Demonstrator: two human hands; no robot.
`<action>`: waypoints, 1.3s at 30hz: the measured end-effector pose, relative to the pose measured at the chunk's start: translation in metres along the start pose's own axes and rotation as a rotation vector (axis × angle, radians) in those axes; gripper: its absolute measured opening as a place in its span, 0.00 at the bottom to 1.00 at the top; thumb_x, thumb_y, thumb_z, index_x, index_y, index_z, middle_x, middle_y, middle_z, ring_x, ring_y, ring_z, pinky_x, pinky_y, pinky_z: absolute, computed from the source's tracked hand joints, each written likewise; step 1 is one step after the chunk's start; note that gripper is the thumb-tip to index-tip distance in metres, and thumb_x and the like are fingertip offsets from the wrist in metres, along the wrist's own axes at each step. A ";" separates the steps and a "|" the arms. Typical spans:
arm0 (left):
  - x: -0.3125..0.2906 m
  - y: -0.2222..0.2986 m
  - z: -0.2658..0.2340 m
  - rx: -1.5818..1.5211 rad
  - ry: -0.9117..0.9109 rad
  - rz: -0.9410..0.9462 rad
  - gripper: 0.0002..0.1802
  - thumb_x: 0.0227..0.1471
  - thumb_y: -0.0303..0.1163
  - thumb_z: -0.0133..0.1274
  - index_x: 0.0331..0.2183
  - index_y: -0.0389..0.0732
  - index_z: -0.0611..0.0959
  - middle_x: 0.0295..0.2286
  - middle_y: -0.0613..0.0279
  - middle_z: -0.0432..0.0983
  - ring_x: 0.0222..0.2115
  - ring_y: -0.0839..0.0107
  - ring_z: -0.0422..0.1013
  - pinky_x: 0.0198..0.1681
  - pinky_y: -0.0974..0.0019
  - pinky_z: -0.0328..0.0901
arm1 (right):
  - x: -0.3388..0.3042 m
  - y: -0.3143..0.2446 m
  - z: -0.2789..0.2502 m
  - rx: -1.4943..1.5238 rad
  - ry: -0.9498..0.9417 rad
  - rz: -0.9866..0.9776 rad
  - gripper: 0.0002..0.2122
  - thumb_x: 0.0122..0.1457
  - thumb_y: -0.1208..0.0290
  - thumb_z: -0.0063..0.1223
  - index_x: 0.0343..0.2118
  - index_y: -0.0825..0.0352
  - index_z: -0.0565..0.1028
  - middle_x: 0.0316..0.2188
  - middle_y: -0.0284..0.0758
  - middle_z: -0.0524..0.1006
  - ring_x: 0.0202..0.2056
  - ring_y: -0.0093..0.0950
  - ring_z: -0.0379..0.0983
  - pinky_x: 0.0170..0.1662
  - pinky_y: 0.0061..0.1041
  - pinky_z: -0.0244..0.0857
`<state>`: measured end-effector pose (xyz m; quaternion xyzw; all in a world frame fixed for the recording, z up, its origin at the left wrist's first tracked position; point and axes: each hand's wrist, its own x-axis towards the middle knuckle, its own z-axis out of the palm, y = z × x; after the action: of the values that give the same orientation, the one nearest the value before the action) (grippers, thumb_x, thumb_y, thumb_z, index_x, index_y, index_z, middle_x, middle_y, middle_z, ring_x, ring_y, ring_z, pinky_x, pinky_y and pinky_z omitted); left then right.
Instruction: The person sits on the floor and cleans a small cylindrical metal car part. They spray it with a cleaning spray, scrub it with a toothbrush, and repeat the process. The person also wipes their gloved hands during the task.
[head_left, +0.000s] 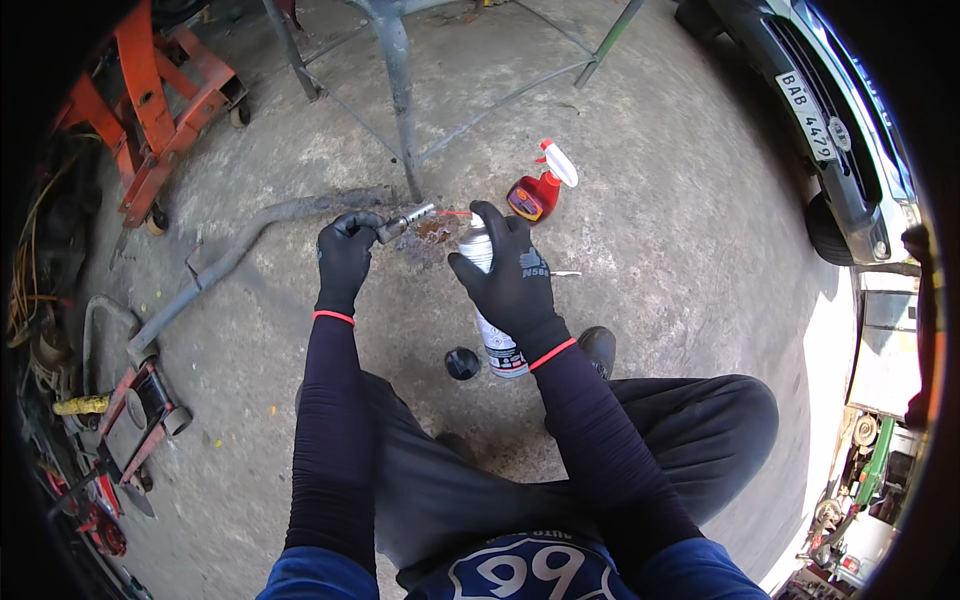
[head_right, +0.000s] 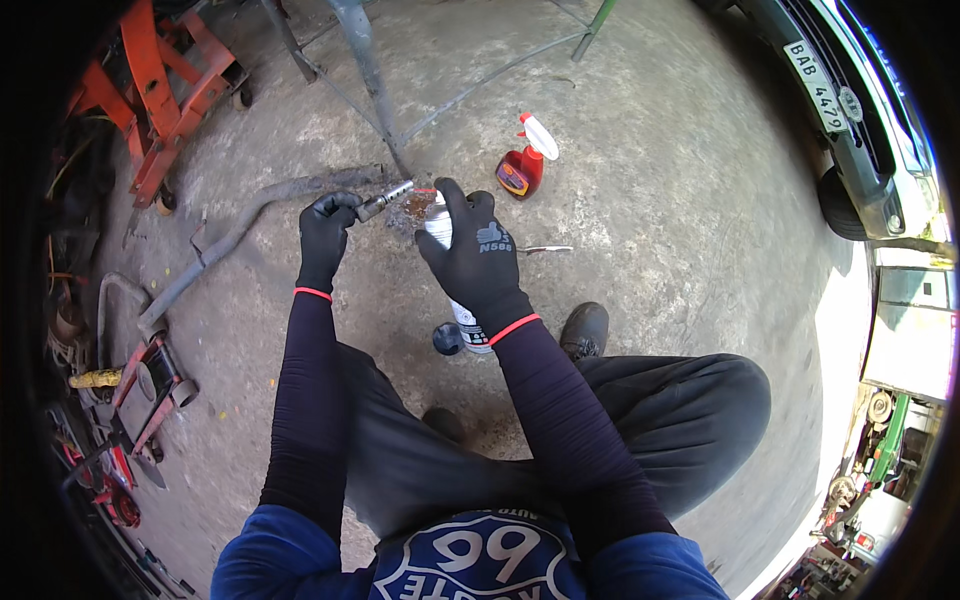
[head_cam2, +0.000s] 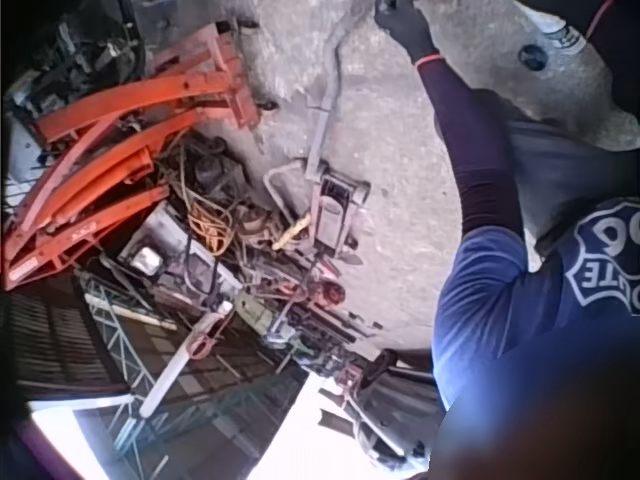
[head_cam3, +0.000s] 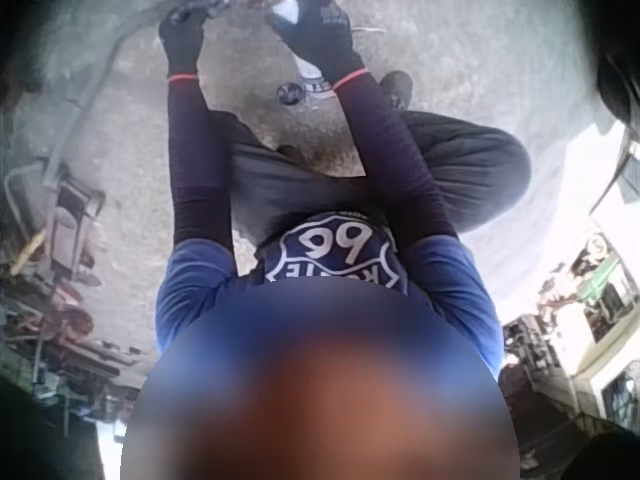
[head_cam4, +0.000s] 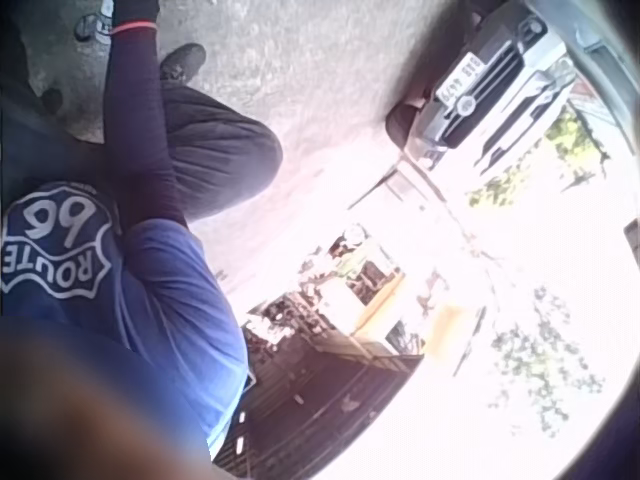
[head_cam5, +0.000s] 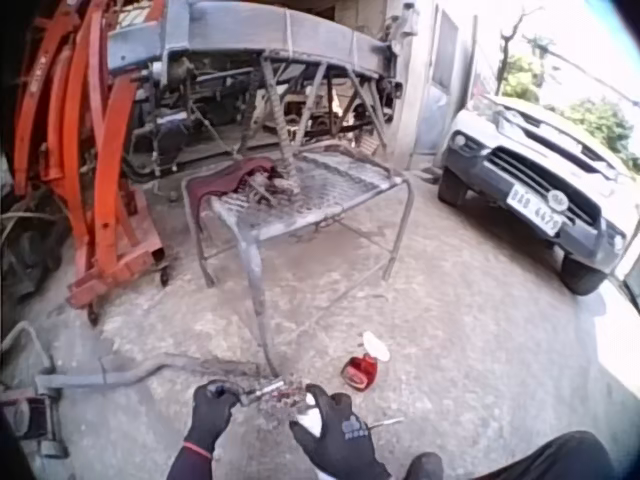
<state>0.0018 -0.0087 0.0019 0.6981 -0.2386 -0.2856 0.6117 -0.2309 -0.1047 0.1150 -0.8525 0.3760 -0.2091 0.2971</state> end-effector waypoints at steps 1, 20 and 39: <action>0.000 0.000 -0.001 0.005 0.004 -0.007 0.11 0.51 0.19 0.52 0.35 0.33 0.88 0.28 0.63 0.84 0.23 0.80 0.71 0.29 0.73 0.65 | 0.000 0.000 0.000 0.038 -0.079 -0.060 0.33 0.58 0.59 0.65 0.65 0.57 0.65 0.47 0.52 0.71 0.42 0.51 0.78 0.43 0.45 0.74; 0.001 0.004 0.001 -0.247 0.036 -0.135 0.11 0.56 0.22 0.54 0.41 0.33 0.86 0.31 0.58 0.85 0.28 0.73 0.79 0.33 0.69 0.73 | -0.004 0.008 0.001 0.107 -0.048 -0.198 0.32 0.57 0.59 0.65 0.64 0.57 0.65 0.48 0.50 0.71 0.42 0.50 0.79 0.43 0.44 0.75; 0.010 -0.003 -0.020 -0.688 0.199 -0.400 0.10 0.66 0.33 0.46 0.39 0.39 0.81 0.25 0.67 0.71 0.21 0.77 0.64 0.24 0.68 0.63 | -0.013 0.078 0.003 0.568 0.067 0.260 0.32 0.57 0.71 0.67 0.64 0.64 0.65 0.55 0.45 0.73 0.54 0.38 0.74 0.60 0.37 0.66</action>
<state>0.0229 -0.0010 -0.0006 0.5096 0.0714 -0.3931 0.7621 -0.2776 -0.1358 0.0588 -0.6729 0.4178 -0.2939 0.5350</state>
